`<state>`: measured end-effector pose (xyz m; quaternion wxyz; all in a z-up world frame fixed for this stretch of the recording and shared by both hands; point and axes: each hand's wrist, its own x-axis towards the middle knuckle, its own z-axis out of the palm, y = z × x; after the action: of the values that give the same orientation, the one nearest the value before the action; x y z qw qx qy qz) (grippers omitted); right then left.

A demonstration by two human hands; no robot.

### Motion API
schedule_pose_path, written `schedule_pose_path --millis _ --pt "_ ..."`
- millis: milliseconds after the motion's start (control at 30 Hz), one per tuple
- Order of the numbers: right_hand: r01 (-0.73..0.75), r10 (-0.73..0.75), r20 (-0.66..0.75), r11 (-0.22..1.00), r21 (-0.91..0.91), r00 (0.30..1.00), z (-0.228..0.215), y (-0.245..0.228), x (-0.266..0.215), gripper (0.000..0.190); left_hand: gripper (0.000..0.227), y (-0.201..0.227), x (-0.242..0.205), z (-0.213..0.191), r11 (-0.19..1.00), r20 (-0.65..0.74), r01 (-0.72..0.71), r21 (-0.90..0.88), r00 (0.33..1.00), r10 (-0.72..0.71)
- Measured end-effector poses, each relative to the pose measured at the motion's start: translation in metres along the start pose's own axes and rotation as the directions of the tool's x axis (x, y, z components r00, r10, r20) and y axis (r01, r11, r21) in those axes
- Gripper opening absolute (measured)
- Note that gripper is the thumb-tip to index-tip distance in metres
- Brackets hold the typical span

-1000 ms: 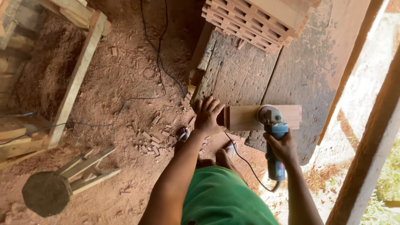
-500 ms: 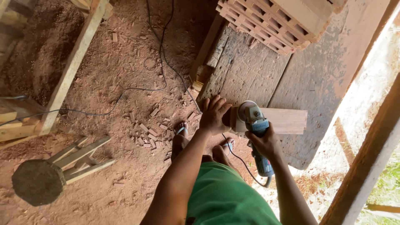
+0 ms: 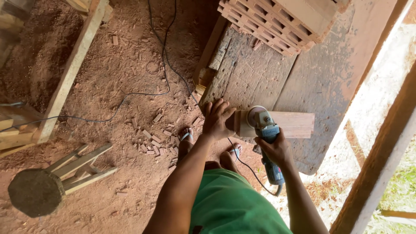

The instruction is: Processing wooden blocks using an electric planer and an angle grinder for finishing.

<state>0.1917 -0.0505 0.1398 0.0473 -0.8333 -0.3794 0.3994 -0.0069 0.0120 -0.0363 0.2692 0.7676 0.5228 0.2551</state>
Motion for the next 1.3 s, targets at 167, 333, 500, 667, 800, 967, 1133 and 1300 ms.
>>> schedule_pose_path --millis 167,333,500,667,800,967,1133,1300 --pt "-0.029 0.029 -0.005 1.000 0.000 1.000 -0.011 0.022 0.014 0.085 0.093 -0.001 0.003 0.002 0.999 -0.049 -0.039 0.018 0.998 0.040" --pt "-0.054 0.055 -0.049 0.998 0.016 0.997 -0.030 0.040 0.020 0.083 0.092 -0.002 0.003 0.002 0.994 -0.080 -0.083 0.073 0.993 0.088" --pt "-0.053 0.058 -0.049 0.994 0.095 0.997 -0.057 0.034 0.006 0.075 0.093 0.011 0.004 -0.016 0.999 -0.007 -0.032 0.011 0.999 0.032" --pt "-0.089 0.102 -0.084 0.986 0.142 0.991 -0.066 0.054 0.015 0.074 0.098 0.003 0.006 -0.010 0.998 0.020 -0.032 0.051 0.999 0.031" --pt "-0.122 0.136 -0.100 0.983 0.135 0.986 -0.079 0.066 0.020 0.078 0.100 0.006 0.005 -0.013 0.998 0.051 -0.014 0.062 0.999 0.010" --pt "-0.131 0.154 -0.124 0.976 0.176 0.980 -0.092 0.079 0.028 0.077 0.100 0.007 0.003 -0.011 0.997 0.031 -0.021 0.068 0.999 0.019" --pt "-0.160 0.196 -0.149 0.961 0.225 0.969 -0.106 0.090 0.033 0.079 0.102 0.005 0.003 -0.008 0.994 0.037 -0.031 0.103 0.999 0.027" --pt "-0.170 0.258 -0.236 0.926 0.336 0.937 -0.119 0.098 0.037 0.083 0.101 0.009 0.005 -0.013 0.997 0.054 0.014 0.081 0.998 -0.019"
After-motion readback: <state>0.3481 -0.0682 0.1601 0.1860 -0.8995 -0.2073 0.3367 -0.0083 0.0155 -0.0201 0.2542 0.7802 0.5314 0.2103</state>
